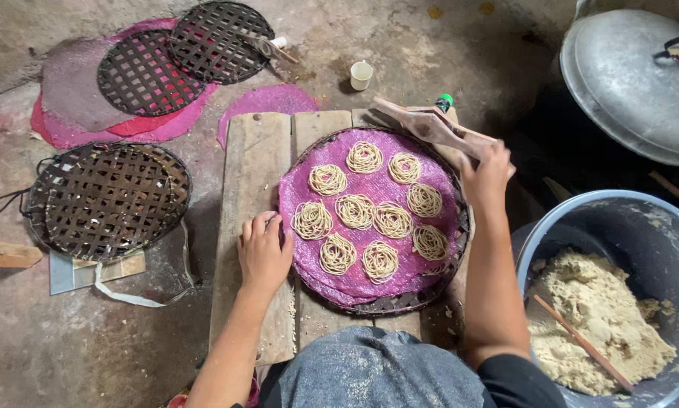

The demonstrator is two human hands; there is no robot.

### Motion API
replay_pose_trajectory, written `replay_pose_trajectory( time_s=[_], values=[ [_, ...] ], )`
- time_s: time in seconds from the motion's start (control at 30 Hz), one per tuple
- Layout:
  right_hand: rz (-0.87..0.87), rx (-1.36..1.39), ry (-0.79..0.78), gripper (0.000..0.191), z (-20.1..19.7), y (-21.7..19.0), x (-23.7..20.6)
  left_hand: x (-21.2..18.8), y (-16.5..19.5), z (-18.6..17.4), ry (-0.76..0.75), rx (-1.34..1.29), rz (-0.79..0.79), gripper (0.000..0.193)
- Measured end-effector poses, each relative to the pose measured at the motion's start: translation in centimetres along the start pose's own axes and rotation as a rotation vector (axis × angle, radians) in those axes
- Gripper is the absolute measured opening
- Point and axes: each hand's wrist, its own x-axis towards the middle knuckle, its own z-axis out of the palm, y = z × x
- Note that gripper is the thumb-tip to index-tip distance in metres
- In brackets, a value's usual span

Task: The person uses a manual noodle press to extrude dough into thin strands, forming them into circular nests on a pink mat inside a woven basket. They repeatedly scoop dough from a large bowl, load it into the press, and push the plunger to form noodles, then arrange the nests on the mat.

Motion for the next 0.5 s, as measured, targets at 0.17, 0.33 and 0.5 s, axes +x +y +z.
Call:
replay_pose_trajectory(
  time_s=[0.17,0.33,0.5],
  values=[
    [0.255,-0.022,-0.256,0.012,-3.1,-1.3,-5.6,1.1,1.2,0.5,0.039,0.094,0.033,0.032],
    [0.152,-0.144,-0.237,0.015,-4.3,-2.2,-6.8,0.7,2.1,0.0,0.057,0.147,0.032,0.027],
    [0.182,-0.122,-0.255,0.014,-3.9,-1.6,-7.8,0.1,2.5,0.4,0.085,0.233,0.072,0.024]
  ],
)
